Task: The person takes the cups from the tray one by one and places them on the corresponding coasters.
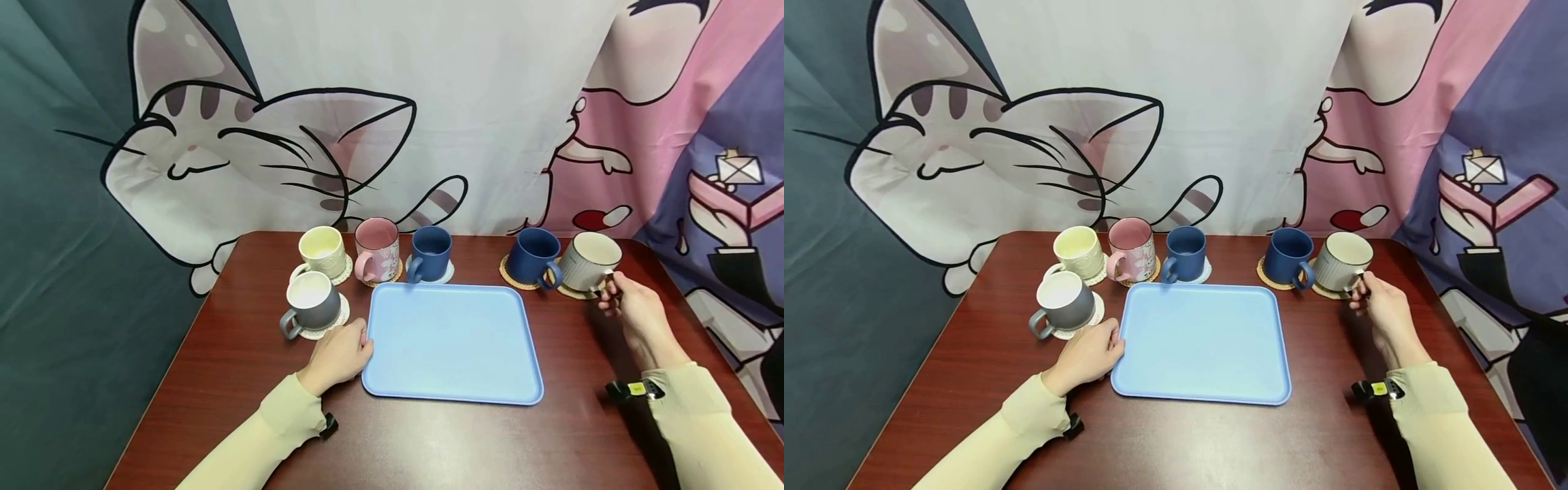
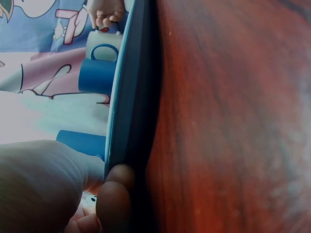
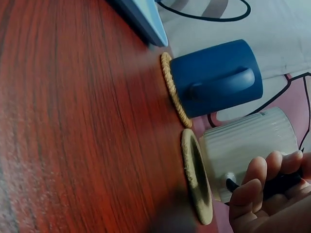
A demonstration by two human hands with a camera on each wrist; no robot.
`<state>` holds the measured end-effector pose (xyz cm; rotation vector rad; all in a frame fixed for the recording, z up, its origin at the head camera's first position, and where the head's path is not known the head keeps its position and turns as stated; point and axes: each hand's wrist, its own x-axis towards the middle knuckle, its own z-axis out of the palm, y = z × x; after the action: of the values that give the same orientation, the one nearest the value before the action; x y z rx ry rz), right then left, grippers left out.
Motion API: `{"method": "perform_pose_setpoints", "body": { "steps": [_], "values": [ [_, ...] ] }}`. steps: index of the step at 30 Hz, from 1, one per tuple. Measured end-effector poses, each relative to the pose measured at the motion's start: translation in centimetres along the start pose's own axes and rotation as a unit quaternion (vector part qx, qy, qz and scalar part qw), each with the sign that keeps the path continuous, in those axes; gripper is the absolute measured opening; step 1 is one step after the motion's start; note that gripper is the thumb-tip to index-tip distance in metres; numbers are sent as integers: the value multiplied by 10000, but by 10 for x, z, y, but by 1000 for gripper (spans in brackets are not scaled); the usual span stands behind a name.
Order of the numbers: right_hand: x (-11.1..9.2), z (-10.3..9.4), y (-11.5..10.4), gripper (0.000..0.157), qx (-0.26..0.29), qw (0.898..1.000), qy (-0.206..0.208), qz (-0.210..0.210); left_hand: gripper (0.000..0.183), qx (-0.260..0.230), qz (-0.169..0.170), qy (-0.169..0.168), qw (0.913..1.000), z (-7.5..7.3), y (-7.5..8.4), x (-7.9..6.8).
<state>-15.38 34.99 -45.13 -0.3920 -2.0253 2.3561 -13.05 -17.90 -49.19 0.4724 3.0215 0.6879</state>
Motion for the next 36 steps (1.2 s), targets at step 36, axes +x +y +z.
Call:
{"method": "perform_pose_setpoints", "body": {
  "steps": [36],
  "values": [
    [-1, -9, 11, 31, -1353, 9901, 219, -307, 24, -142, 376, -139, 9991, -2, -4, 3]
  ]
}}
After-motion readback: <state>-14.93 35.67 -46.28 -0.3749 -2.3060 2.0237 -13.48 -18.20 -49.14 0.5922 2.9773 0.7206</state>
